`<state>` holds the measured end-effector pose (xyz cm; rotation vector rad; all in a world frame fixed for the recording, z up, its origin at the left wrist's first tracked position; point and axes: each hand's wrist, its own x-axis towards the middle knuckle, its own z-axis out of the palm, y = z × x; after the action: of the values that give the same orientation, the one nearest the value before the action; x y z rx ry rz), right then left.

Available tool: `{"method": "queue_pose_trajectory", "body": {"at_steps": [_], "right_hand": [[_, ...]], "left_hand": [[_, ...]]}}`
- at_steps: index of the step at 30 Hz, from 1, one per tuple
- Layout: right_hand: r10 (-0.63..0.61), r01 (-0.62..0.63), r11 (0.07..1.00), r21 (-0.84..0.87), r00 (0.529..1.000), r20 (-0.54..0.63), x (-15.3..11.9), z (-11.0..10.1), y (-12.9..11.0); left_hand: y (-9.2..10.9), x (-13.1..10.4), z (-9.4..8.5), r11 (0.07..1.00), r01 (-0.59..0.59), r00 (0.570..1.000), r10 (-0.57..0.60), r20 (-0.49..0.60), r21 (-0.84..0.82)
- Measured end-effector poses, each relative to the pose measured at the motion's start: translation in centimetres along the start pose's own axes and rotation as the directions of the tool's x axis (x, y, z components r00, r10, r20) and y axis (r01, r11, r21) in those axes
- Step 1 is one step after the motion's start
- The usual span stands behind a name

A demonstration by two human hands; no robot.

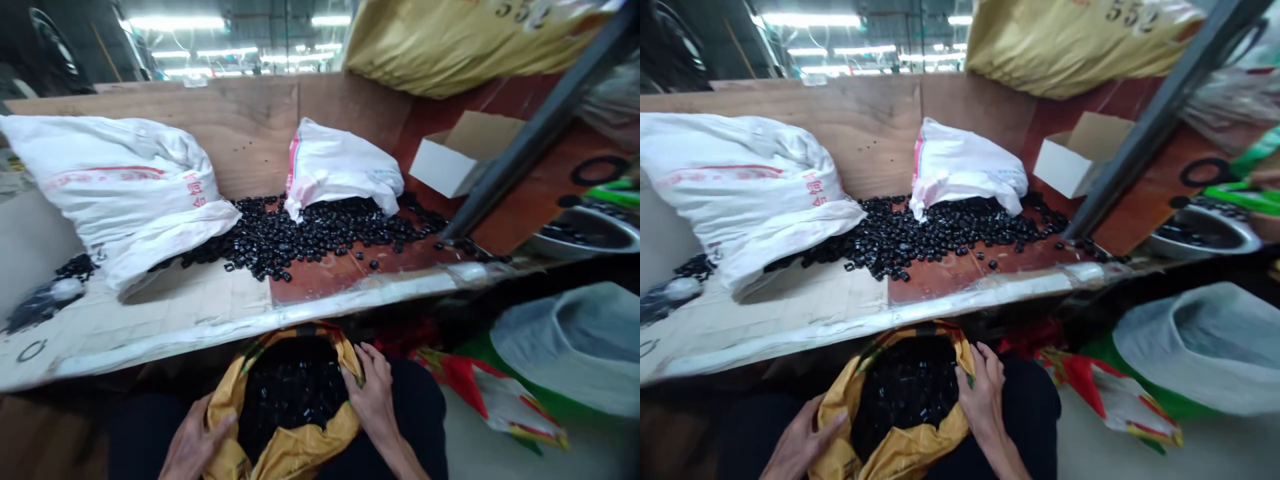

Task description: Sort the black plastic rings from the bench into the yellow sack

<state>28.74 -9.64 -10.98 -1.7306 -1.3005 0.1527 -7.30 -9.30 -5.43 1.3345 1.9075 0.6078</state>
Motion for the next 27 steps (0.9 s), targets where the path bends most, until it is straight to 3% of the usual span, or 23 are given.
{"method": "queue_pose_trajectory", "body": {"at_steps": [1,3,4,6,8,11,15,18,20,24,25,27], "right_hand": [[-0.113,0.112,0.993,0.031,0.994,0.011,0.6,-0.7,-1.5],[-0.294,0.282,0.949,0.143,0.953,0.067,2.6,-1.6,-4.7],[-0.343,0.323,0.929,0.180,0.935,0.093,4.1,-1.5,-6.3],[-0.364,0.338,0.925,0.173,0.919,0.150,7.4,-0.3,-8.8],[-0.361,0.351,0.932,0.087,0.904,0.229,10.8,2.2,-10.5],[-0.326,0.342,0.940,-0.005,0.900,0.291,14.6,6.8,-12.0],[-0.300,0.314,0.949,0.024,0.876,0.378,16.3,11.0,-13.6],[-0.324,0.348,0.937,0.014,0.857,0.401,16.4,12.2,-14.6],[-0.324,0.358,0.934,-0.009,0.857,0.400,16.4,12.5,-14.8],[-0.318,0.343,0.939,0.001,0.869,0.378,16.4,12.4,-14.8],[-0.316,0.339,0.941,0.003,0.872,0.373,16.3,12.4,-14.7],[-0.308,0.331,0.944,0.002,0.877,0.370,16.3,12.2,-14.8]], "left_hand": [[0.3,-0.1,-0.8,0.991,-0.102,0.989,0.110,-0.098,0.082],[1.5,0.2,-2.2,0.934,-0.299,0.914,0.339,-0.224,0.196],[2.5,0.8,-2.8,0.894,-0.384,0.869,0.435,-0.236,0.233],[5.0,2.9,-3.8,0.845,-0.447,0.823,0.517,-0.234,0.294],[7.9,6.0,-4.6,0.829,-0.434,0.812,0.529,-0.247,0.352],[11.7,11.3,-5.4,0.835,-0.326,0.845,0.467,-0.259,0.442],[15.2,16.5,-5.4,0.803,-0.281,0.858,0.456,-0.238,0.526],[16.8,18.5,-4.6,0.779,-0.329,0.853,0.487,-0.186,0.534],[17.4,19.4,-4.1,0.791,-0.289,0.842,0.478,-0.250,0.540],[17.7,21.5,-4.5,0.798,-0.188,0.721,0.507,-0.472,0.572],[17.7,22.2,-4.6,0.784,-0.201,0.705,0.532,-0.469,0.587],[17.9,23.5,-4.7,0.759,-0.262,0.720,0.565,-0.402,0.597]]}}
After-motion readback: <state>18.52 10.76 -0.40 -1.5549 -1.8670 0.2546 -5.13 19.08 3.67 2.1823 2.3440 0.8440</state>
